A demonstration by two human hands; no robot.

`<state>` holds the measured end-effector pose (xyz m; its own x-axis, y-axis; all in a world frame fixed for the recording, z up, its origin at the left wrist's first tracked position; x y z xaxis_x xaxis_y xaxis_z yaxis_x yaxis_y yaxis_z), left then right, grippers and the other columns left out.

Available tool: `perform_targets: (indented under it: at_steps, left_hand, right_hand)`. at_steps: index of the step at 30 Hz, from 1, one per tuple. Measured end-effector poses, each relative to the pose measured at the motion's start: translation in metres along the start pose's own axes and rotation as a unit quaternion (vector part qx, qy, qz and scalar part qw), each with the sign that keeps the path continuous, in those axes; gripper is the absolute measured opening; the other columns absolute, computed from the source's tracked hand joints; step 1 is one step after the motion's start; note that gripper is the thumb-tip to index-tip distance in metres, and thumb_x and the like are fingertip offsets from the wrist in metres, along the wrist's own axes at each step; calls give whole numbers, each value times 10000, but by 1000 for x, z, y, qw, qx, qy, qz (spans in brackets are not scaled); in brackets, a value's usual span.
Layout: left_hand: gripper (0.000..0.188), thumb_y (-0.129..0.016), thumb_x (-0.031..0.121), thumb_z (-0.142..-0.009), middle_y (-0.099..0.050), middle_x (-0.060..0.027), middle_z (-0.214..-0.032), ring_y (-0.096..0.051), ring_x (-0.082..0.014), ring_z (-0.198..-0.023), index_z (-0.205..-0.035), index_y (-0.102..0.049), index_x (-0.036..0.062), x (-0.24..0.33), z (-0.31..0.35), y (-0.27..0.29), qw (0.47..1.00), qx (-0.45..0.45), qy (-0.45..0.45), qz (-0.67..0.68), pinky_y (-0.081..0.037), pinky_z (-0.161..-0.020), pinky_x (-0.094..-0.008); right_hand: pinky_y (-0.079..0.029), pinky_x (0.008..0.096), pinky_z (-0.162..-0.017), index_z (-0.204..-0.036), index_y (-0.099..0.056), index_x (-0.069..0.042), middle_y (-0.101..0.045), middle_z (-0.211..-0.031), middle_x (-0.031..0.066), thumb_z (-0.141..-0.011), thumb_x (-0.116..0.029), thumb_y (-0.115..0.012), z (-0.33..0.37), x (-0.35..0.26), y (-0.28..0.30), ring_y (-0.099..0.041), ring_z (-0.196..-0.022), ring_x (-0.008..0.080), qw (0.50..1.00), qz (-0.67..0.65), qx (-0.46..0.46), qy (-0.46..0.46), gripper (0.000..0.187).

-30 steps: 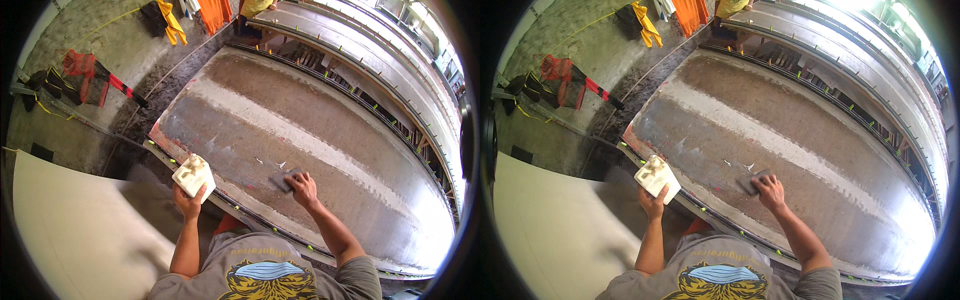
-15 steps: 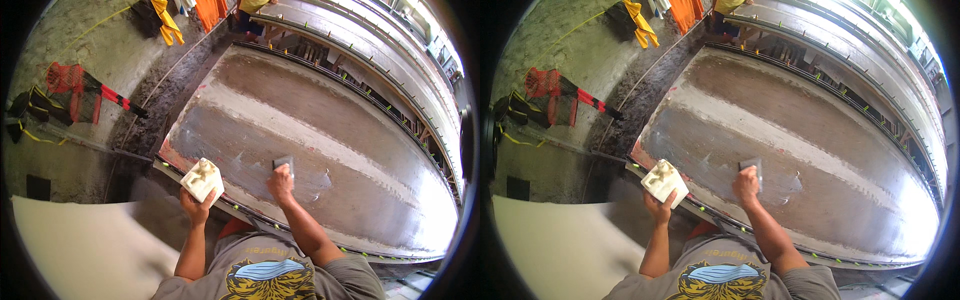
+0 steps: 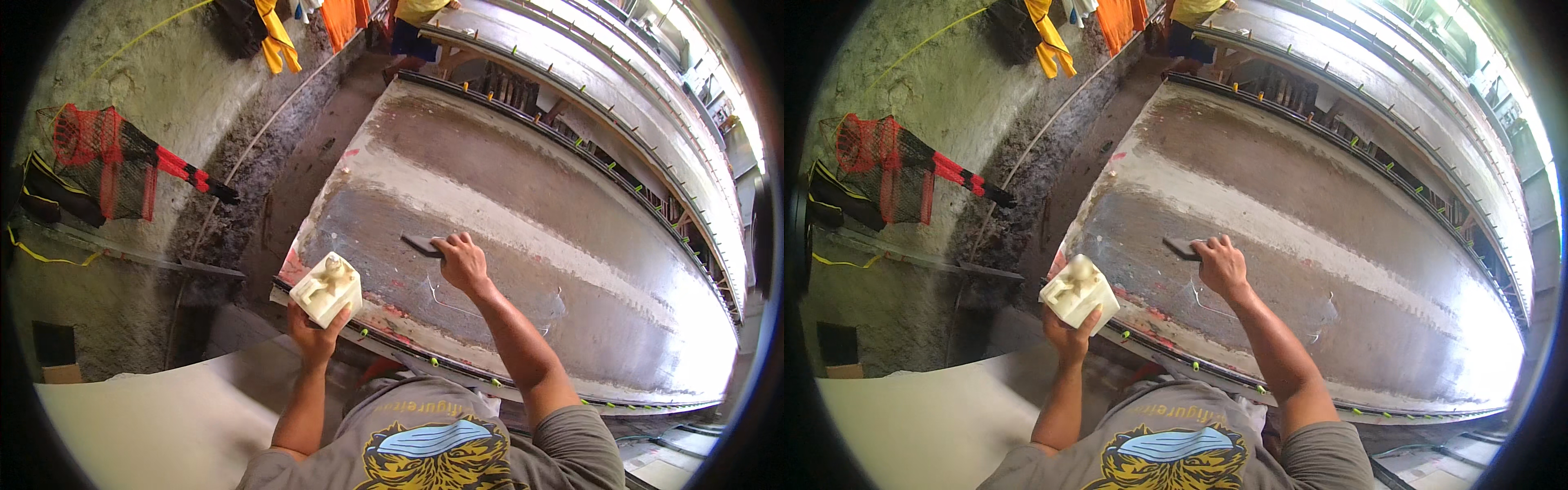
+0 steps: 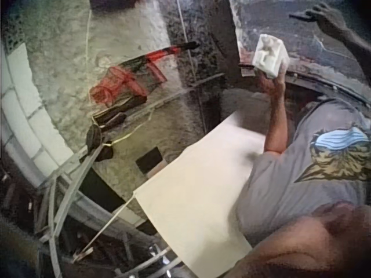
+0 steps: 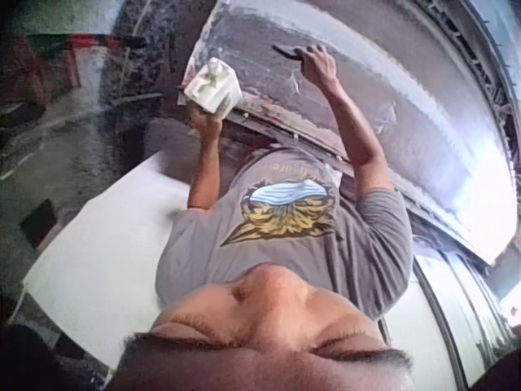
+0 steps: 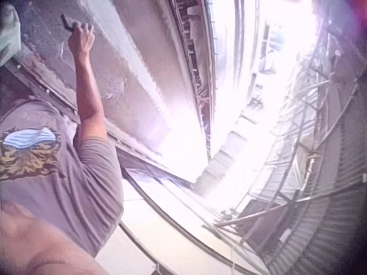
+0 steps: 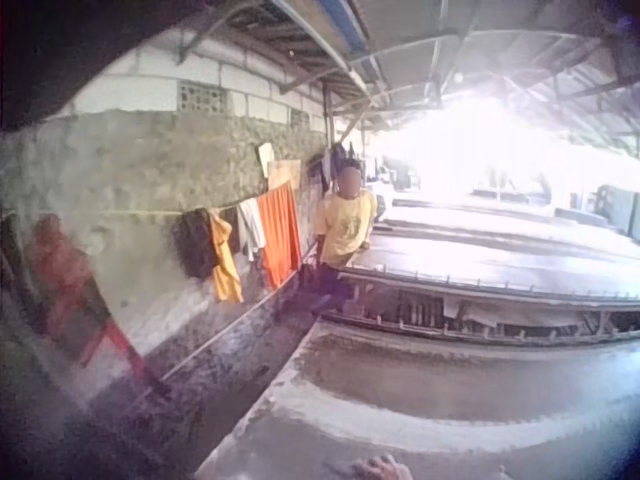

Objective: The person pours a white liquid from a plastic container onto a large, curved, metallic surface and spreads it evenly using a black rectangular tool. The person repeatedly applies the liquid and smooths it across the surface in a workshop environment.

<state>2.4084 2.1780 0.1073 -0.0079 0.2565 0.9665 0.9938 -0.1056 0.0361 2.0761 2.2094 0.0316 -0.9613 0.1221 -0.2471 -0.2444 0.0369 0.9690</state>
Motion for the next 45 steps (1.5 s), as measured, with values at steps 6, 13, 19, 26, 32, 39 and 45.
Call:
perform_targets:
  at_steps: [6,13,19,26,32,39,45]
  left_hand:
    - [587,-912,126,-788,-682,-107,-1191,-676,-189,-1067,-1262,-589,2,-1,-16,-2,1000,5,-16,8,-547,-951,-365]
    - [587,-916,121,-773,-690,-86,-1160,-677,-180,-1050,-1251,-594,9,-10,1,-10,999,14,37,38,-546,-948,-370]
    - [603,-912,88,-775,-668,-106,-1216,-673,-196,-1072,-1270,-578,14,-17,19,-17,999,29,14,11,-548,-956,-369]
    - [643,-909,73,-782,-663,-117,-1250,-671,-208,-1115,-1317,-560,0,-24,33,-23,999,27,34,13,-550,-985,-383]
    - [686,-917,114,-767,-675,-103,-1205,-678,-213,-1105,-1340,-556,6,-16,46,-23,999,20,26,-20,-551,-993,-388]
    - [607,-956,184,-755,-672,-112,-1181,-652,-193,-1046,-1216,-602,6,-17,60,-12,999,44,28,-17,-531,-939,-380]
    - [627,-954,176,-755,-660,-110,-1193,-647,-204,-1068,-1238,-594,4,-10,65,-19,998,56,24,-5,-532,-945,-388]
  right_hand:
    - [-595,375,-842,-1303,-700,-259,-641,-1268,28,-894,-165,-644,5,-15,-62,-552,-1239,250,983,85,-67,151,423]
    - [-570,351,-907,-1413,-632,-263,-579,-1328,-4,-878,-231,-682,116,11,-38,-528,-1249,239,962,107,-132,212,538]
    - [-517,384,-1036,-1235,-752,-301,-622,-1313,-18,-742,-150,-733,208,111,11,-538,-1242,253,968,77,-118,209,517]
    - [-484,379,-1095,-1212,-764,-297,-634,-1319,-10,-734,-104,-765,128,100,20,-531,-1283,268,985,11,-20,174,515]
    - [-493,377,-1077,-1198,-777,-292,-648,-1352,-17,-756,-113,-741,2,40,-10,-535,-1273,245,978,-19,18,208,478]
    - [-487,352,-1072,-1217,-778,-311,-645,-1361,-45,-828,-121,-695,-48,24,-45,-507,-1287,221,978,4,-25,209,440]
    - [-499,351,-1034,-1220,-767,-299,-649,-1264,-51,-820,-125,-700,-16,43,-45,-501,-1272,225,981,10,-31,192,442]
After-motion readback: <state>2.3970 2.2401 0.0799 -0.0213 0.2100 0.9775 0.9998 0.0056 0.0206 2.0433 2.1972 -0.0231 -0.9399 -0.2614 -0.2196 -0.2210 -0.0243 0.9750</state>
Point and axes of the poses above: each hand's wrist, its own z-axis away from the middle knuckle, its own y-axis out of the back of the hand, x = y × z, the point moved 3 cm from there along -z, towards the middle knuckle
